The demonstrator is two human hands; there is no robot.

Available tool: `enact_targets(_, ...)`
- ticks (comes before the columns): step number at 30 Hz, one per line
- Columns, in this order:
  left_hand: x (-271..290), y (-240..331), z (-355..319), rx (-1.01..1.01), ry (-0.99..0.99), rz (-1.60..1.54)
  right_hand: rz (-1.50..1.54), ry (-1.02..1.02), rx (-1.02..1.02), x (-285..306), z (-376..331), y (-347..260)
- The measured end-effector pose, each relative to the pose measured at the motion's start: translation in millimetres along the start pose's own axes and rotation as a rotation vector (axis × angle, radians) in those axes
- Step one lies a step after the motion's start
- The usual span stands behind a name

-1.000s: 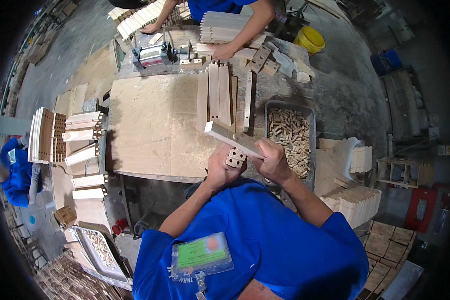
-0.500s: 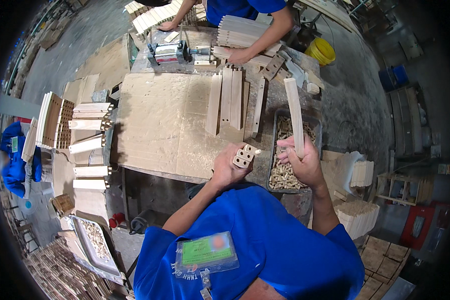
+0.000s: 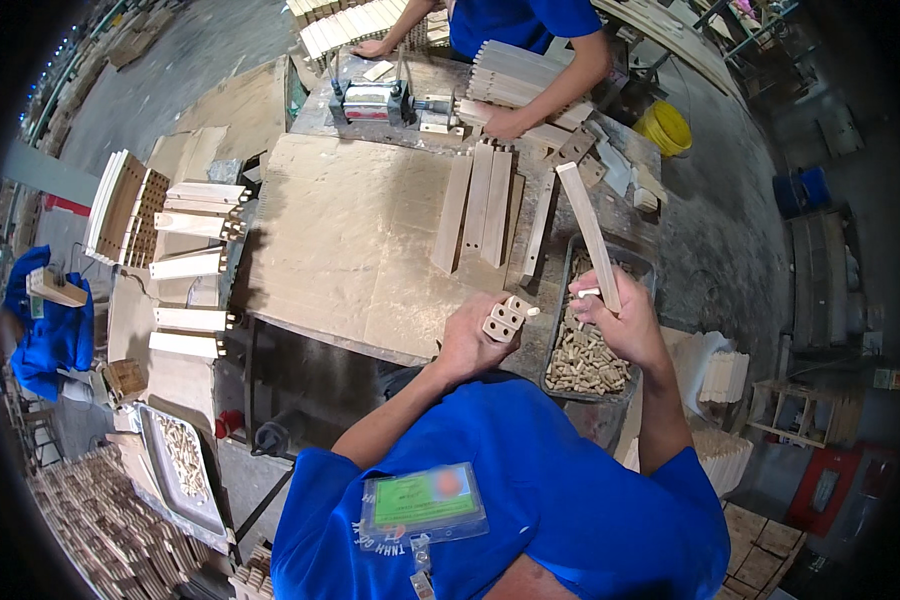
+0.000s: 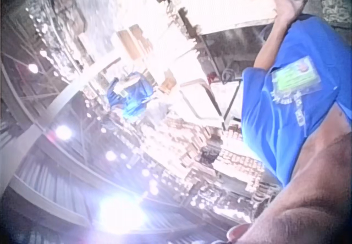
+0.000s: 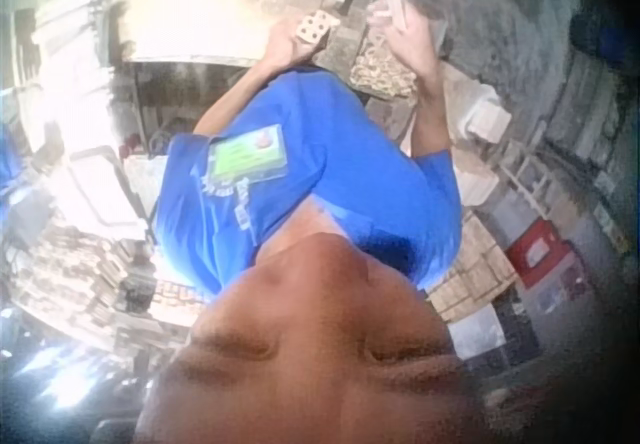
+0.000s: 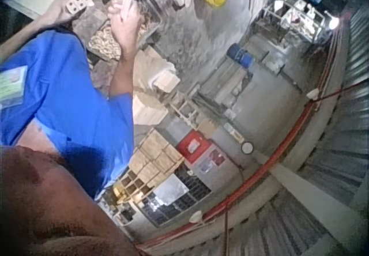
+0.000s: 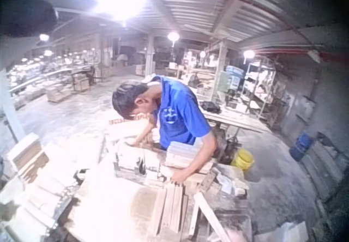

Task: The person inserts small wooden dowels into pre-drilled holes on rectangular wooden pieces. They pick up dowels from a tray and tap them into place using a wooden block, then place the finished pieces onto a stack.

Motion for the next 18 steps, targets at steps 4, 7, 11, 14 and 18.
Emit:
enact_targets(4, -1, 1, -1, -0.004, -0.01, 0.048, -0.095, -0.013, 0.076, -8, -2, -14)
enact_targets(7, -5, -2, -1, -0.006, -0.027, 0.055, -0.347, 0.001, 0.292, -20, 0, -33)
enact_targets(11, -4, 2, -1, -0.065, 0.005, 0.042, -0.403, 0.022, 0.577, -51, 2, -57)
enact_targets(14, -2, 5, 1, -0.109, 0.037, 0.025, -0.415, -0.018, 0.549, -63, 7, -46)
enact_targets(18, 0, 3, -2, -0.06, 0.024, 0.051, -0.39, -0.05, 0.391, -63, 10, -30)
Point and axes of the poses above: each hand's wrist, its own z-axis towards the middle knuckle, its own x-axis out of the back of the hand, y = z × x, the point moved 8 cm from there along z, towards the middle knuckle, and after that the axes turned 4 degrees about -x, right-handed, at the moved point
